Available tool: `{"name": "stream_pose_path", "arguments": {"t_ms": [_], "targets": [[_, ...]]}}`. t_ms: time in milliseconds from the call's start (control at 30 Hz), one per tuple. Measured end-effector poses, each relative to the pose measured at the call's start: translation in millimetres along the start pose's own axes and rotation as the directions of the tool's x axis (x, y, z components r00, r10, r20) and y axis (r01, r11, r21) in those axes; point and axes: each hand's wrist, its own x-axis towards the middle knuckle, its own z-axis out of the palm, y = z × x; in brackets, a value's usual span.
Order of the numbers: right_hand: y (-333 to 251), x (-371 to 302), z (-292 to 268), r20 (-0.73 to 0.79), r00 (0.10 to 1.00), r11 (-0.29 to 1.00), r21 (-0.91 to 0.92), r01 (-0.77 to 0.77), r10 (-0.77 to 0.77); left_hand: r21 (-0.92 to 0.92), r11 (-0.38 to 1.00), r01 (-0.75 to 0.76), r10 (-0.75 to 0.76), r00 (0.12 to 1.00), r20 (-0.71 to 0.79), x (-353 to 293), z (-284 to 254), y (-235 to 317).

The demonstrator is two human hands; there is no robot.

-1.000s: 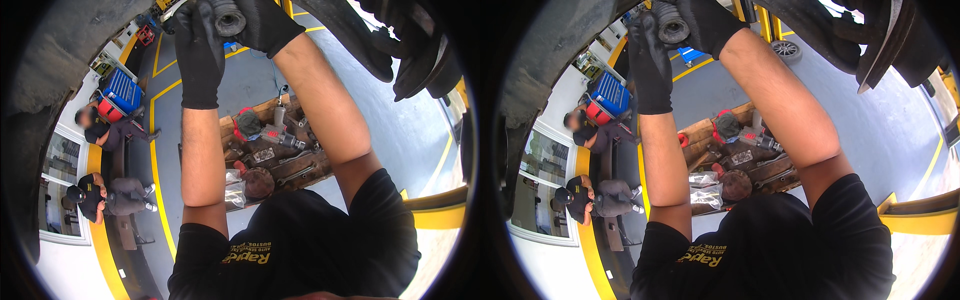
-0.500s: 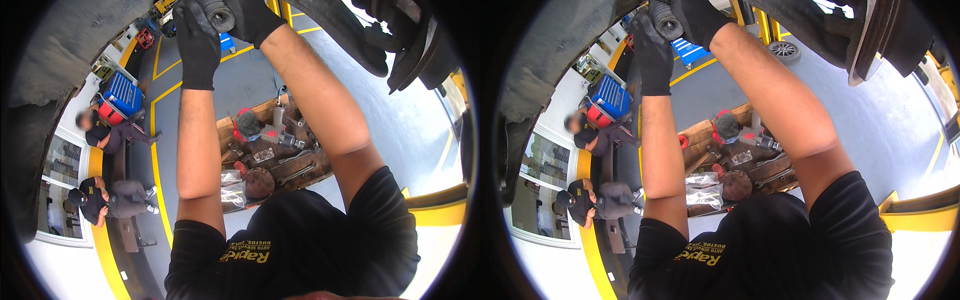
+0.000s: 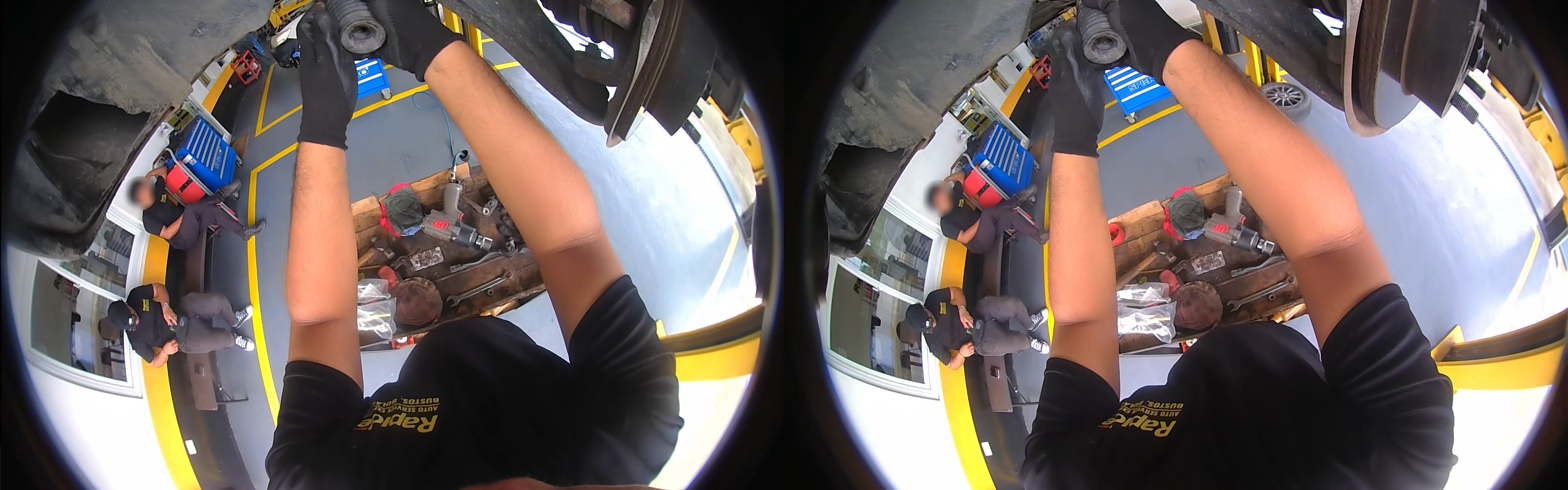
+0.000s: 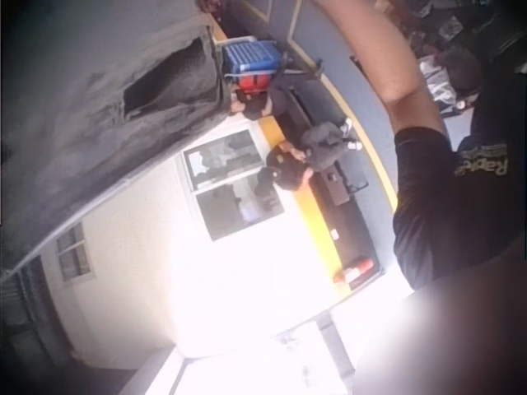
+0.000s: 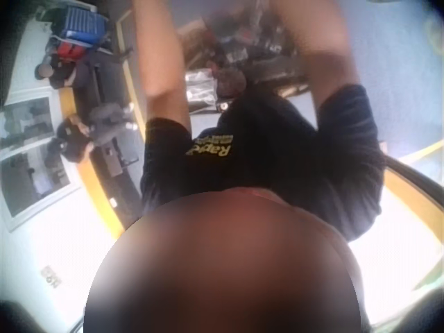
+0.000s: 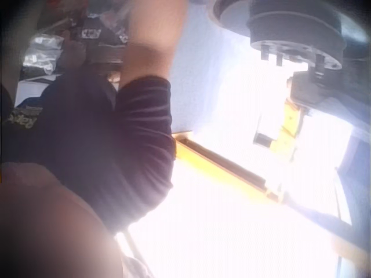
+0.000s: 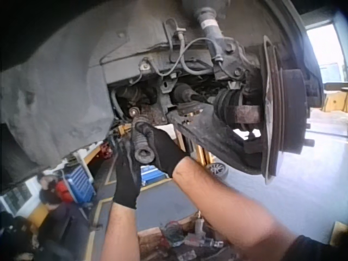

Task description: The person removes a worn suspension bushing from a vehicle's control arm using a hammer and pry bar, then installs a new bushing with a press tool. The person uses a hammer to tap the old bushing out, positions the new bushing, and applies pressure with a red press tool to seat it into the control arm.

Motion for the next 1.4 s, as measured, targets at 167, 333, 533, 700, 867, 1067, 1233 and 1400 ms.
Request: {"name": "stream_pose_path", "arguments": {"t_ms": [167, 333, 533, 700, 867, 1067, 1233, 1400], "targets": [[4, -12, 22, 0.541, 0.838, 0.957, 0.199, -0.21, 0.071, -0.152, 0.988, 0.002, -0.003, 1.0, -0.008, -8, -21, 35], [-1, -81, 42, -0.11, 0.994, 0.962, -0.273, -0.014, -0.016, -0.764, 0.543, 0.347, -0.403, 0.907, 0.126, 2, -46, 74], [16, -201, 1, -0.027, 0.997, 0.836, -0.546, 0.046, -0.073, -0.755, 0.196, 0.626, -0.455, 0.74, 0.496, -89, -78, 108], [56, -365, -84, -0.318, 0.928, 0.482, -0.793, -0.372, 0.193, -0.284, 0.118, 0.951, -0.418, 0.308, 0.855, -277, -108, 87], [78, -501, -131, -0.403, 0.896, -0.19, -0.91, -0.369, 0.188, 0.086, 0.686, 0.722, -0.478, 0.359, 0.802, -435, -169, 106], [114, -520, -141, -0.226, 0.959, -0.429, -0.893, -0.133, 0.172, 0.007, 0.683, 0.731, -0.386, 0.352, 0.853, -469, -162, 158], [98, -502, -155, -0.414, 0.909, -0.544, -0.755, -0.365, -0.035, -0.001, 0.606, 0.796, -0.397, 0.303, 0.866, -464, -159, 172], [52, -481, -172, -0.672, 0.71, -0.587, -0.495, -0.641, -0.209, -0.035, 0.766, 0.642, -0.334, 0.445, 0.831, -479, -204, 178]]}}
